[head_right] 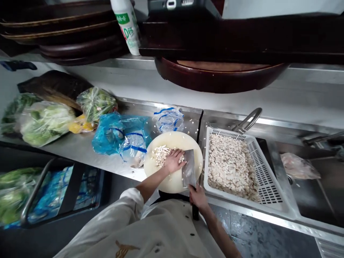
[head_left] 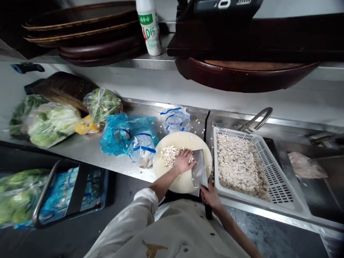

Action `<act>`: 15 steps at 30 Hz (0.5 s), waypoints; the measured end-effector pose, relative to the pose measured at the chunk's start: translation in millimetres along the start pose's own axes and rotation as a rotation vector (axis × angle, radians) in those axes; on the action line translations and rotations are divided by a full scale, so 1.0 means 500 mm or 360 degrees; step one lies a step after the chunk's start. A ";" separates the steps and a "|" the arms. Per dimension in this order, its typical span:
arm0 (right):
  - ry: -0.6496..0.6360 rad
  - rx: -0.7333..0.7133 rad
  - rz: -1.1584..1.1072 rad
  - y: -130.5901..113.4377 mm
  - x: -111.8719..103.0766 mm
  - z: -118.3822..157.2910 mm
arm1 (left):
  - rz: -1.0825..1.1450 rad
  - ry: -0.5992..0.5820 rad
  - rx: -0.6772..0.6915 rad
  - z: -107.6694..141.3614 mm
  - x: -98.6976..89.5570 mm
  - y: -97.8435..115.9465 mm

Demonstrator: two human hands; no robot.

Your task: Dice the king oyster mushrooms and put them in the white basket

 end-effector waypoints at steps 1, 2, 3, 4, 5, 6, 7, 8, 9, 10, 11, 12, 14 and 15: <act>-0.0006 0.0021 -0.0082 0.012 0.014 0.001 | 0.0018 0.0051 -0.0030 0.006 -0.003 0.006; -0.0022 0.0023 -0.0087 0.013 0.032 -0.001 | 0.0049 0.0107 -0.0060 0.009 -0.008 0.009; -0.0055 0.0023 -0.0109 0.007 0.051 -0.005 | 0.0094 0.0168 -0.0094 0.010 -0.014 0.007; -0.0113 0.0021 -0.0101 -0.005 0.071 -0.009 | 0.0151 0.0238 -0.0139 0.011 -0.022 0.002; -0.0174 0.0025 -0.0085 -0.020 0.088 -0.014 | 0.0214 0.0312 -0.0191 0.011 -0.031 -0.006; -0.0242 0.0027 -0.0086 -0.035 0.100 -0.017 | 0.0276 0.0386 -0.0246 0.011 -0.040 -0.014; -0.0308 0.0027 -0.0106 -0.051 0.104 -0.017 | 0.0329 0.0451 -0.0301 0.008 -0.049 -0.020; -0.0365 0.0013 -0.0146 -0.066 0.100 -0.013 | 0.0367 0.0505 -0.0349 0.003 -0.058 -0.020; -0.0407 -0.0020 -0.0195 -0.080 0.087 -0.006 | 0.0394 0.0549 -0.0378 -0.007 -0.065 -0.012; -0.0430 -0.0067 -0.0243 -0.093 0.066 0.005 | 0.0415 0.0580 -0.0385 -0.022 -0.071 0.006; -0.0427 -0.0122 -0.0284 -0.103 0.036 0.020 | 0.0437 0.0595 -0.0369 -0.043 -0.073 0.034; -0.0399 -0.0174 -0.0315 -0.111 0.000 0.038 | 0.0466 0.0596 -0.0326 -0.068 -0.071 0.073; -0.0282 -0.0244 -0.0365 -0.119 -0.089 0.076 | 0.0550 0.0561 -0.0189 -0.123 -0.051 0.175; -0.0204 -0.0254 -0.0395 -0.121 -0.139 0.095 | 0.0603 0.0533 -0.0106 -0.151 -0.033 0.232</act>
Point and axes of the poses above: each hand's wrist, its own z-axis away from the middle knuckle, its own x-axis out of the palm, y = z × x, the point moved 9 cm from there along -z, towards the middle knuckle, and after that the axes turned 1 degree about -z, right-handed, at the moved point
